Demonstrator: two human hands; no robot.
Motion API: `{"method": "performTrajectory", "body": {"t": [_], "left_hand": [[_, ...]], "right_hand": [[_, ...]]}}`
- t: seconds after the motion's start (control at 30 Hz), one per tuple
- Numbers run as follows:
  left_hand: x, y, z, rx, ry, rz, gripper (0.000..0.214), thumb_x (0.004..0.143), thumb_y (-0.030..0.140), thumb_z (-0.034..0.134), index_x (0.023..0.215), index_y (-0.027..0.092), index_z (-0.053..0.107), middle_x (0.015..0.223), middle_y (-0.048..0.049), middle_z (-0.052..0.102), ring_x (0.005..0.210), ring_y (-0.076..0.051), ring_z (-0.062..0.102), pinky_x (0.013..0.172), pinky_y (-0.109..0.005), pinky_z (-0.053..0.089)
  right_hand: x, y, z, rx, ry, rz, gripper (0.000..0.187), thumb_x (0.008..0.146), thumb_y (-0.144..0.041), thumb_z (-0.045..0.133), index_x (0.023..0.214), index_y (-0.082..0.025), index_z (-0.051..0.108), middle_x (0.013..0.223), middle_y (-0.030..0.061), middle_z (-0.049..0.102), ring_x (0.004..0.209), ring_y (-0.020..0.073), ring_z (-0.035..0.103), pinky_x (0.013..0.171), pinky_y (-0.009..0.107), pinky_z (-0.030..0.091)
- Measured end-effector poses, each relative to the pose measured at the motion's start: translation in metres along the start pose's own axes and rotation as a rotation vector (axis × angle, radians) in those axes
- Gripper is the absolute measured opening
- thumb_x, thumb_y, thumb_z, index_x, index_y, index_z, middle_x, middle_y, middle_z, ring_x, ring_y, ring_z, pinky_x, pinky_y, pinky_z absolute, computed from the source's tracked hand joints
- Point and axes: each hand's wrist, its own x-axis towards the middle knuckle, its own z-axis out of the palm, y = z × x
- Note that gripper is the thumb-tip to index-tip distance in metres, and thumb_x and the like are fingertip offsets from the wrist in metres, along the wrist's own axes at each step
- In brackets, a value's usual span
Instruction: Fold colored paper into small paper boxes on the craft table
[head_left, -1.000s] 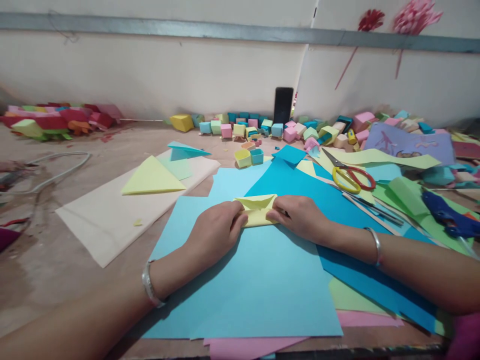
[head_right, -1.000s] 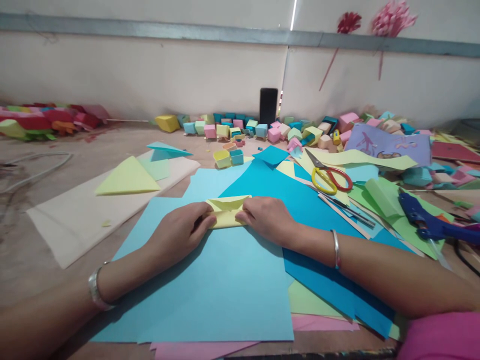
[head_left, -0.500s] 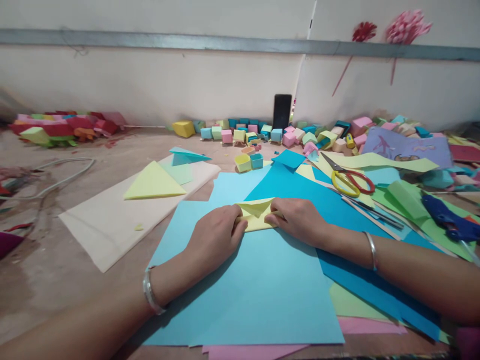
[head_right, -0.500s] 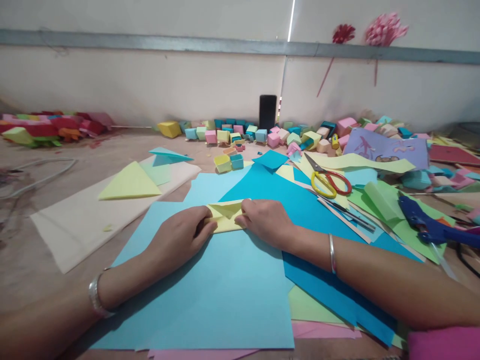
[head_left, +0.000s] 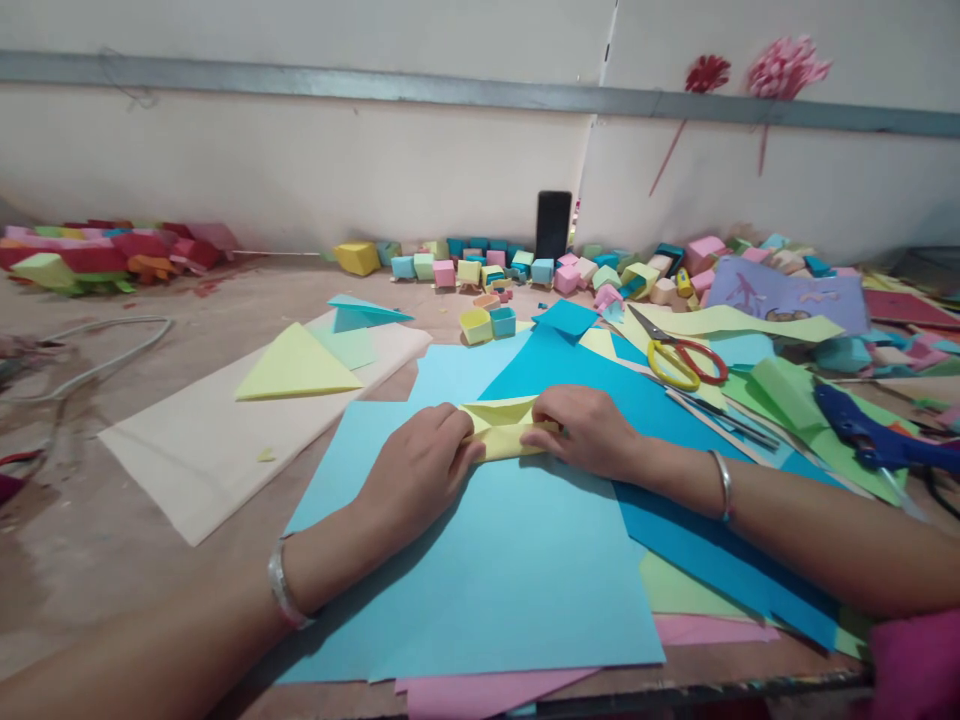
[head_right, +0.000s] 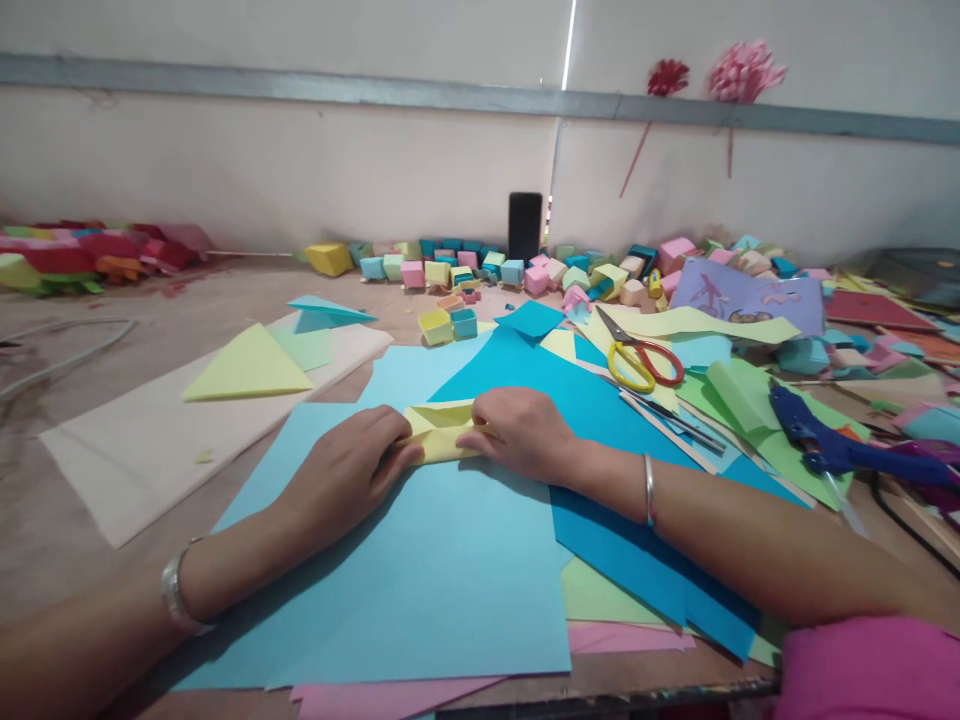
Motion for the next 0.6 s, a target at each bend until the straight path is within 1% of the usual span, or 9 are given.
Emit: {"method": "performTrajectory", "body": {"t": [0.1,0.17,0.2,0.27,0.33,0.4,0.47,0.53,0.6], "left_hand": [[-0.0031,-0.001,-0.0005,-0.083,-0.021,0.007,0.014,0.091,0.025,0.049,0.079,0.018,0.048,0.075,-0.0023,0.053,0.068,-0.019,0.047,0.06,-0.031,0.033],[-0.005,-0.001,-0.0009,-0.133,-0.024,0.035,0.008,0.088,0.022,0.053,0.082,0.018,0.05,0.078,-0.0025,0.055,0.071,-0.018,0.048,0.062,-0.03,0.034],[-0.0056,-0.0009,-0.0012,-0.153,-0.027,0.053,0.006,0.087,0.02,0.053,0.083,0.018,0.052,0.08,-0.0028,0.056,0.073,-0.019,0.049,0.063,-0.03,0.034],[-0.006,-0.0009,-0.0019,-0.182,-0.039,0.085,0.006,0.087,0.017,0.052,0.082,0.018,0.054,0.082,-0.0033,0.057,0.077,-0.019,0.051,0.066,-0.029,0.035],[-0.0055,-0.0014,-0.0029,-0.195,-0.048,0.095,0.011,0.088,0.017,0.051,0.079,0.018,0.056,0.082,-0.0035,0.058,0.078,-0.019,0.051,0.066,-0.029,0.036],[-0.0045,-0.0024,-0.0036,-0.202,-0.052,0.084,0.012,0.089,0.018,0.051,0.078,0.018,0.057,0.08,-0.0034,0.059,0.077,-0.018,0.052,0.065,-0.029,0.036],[-0.0037,-0.0036,-0.0038,-0.208,-0.055,0.063,0.011,0.089,0.02,0.051,0.081,0.018,0.058,0.079,-0.003,0.059,0.076,-0.018,0.052,0.065,-0.029,0.036],[-0.003,-0.0045,-0.0033,-0.213,-0.055,0.032,0.011,0.09,0.023,0.051,0.084,0.018,0.058,0.079,-0.0027,0.06,0.074,-0.018,0.053,0.064,-0.029,0.036],[-0.0022,-0.0049,-0.0022,-0.216,-0.052,0.0,0.015,0.092,0.027,0.049,0.085,0.018,0.058,0.078,-0.0027,0.061,0.071,-0.018,0.053,0.063,-0.029,0.036]], "right_hand": [[-0.0006,0.001,-0.0044,0.126,-0.037,-0.18,0.023,0.087,-0.039,0.06,0.081,-0.017,0.058,0.076,0.0039,0.06,0.072,0.0151,0.051,0.061,0.026,0.036],[-0.0008,-0.0007,-0.0067,0.141,0.0,-0.229,0.014,0.087,-0.03,0.058,0.079,-0.018,0.059,0.083,0.0054,0.061,0.077,0.0161,0.052,0.066,0.027,0.039],[-0.0011,-0.0019,-0.0075,0.123,0.041,-0.241,0.012,0.087,-0.026,0.057,0.078,-0.019,0.06,0.091,0.0073,0.061,0.083,0.0175,0.053,0.071,0.029,0.041],[-0.0018,-0.0041,-0.0082,0.069,0.099,-0.264,0.011,0.085,-0.025,0.057,0.076,-0.019,0.061,0.117,0.0112,0.058,0.103,0.0228,0.052,0.084,0.037,0.042],[-0.0026,-0.0056,-0.0078,0.046,0.067,-0.296,0.009,0.085,-0.026,0.059,0.08,-0.019,0.061,0.133,0.0116,0.051,0.118,0.027,0.047,0.094,0.043,0.038],[-0.003,-0.0061,-0.0066,0.087,-0.015,-0.302,0.008,0.087,-0.025,0.057,0.089,-0.019,0.061,0.128,0.0112,0.057,0.119,0.0251,0.05,0.095,0.042,0.039],[-0.003,-0.0062,-0.0055,0.156,-0.065,-0.276,0.011,0.089,-0.022,0.054,0.097,-0.018,0.06,0.113,0.0094,0.066,0.11,0.0214,0.057,0.091,0.038,0.042],[-0.0028,-0.0062,-0.0051,0.211,-0.067,-0.234,0.012,0.09,-0.021,0.052,0.099,-0.017,0.059,0.104,0.0092,0.069,0.105,0.0208,0.059,0.088,0.037,0.044],[-0.0025,-0.0062,-0.0053,0.264,-0.045,-0.2,0.013,0.091,-0.022,0.052,0.099,-0.016,0.059,0.104,0.01,0.069,0.104,0.0209,0.061,0.087,0.036,0.046]]}}
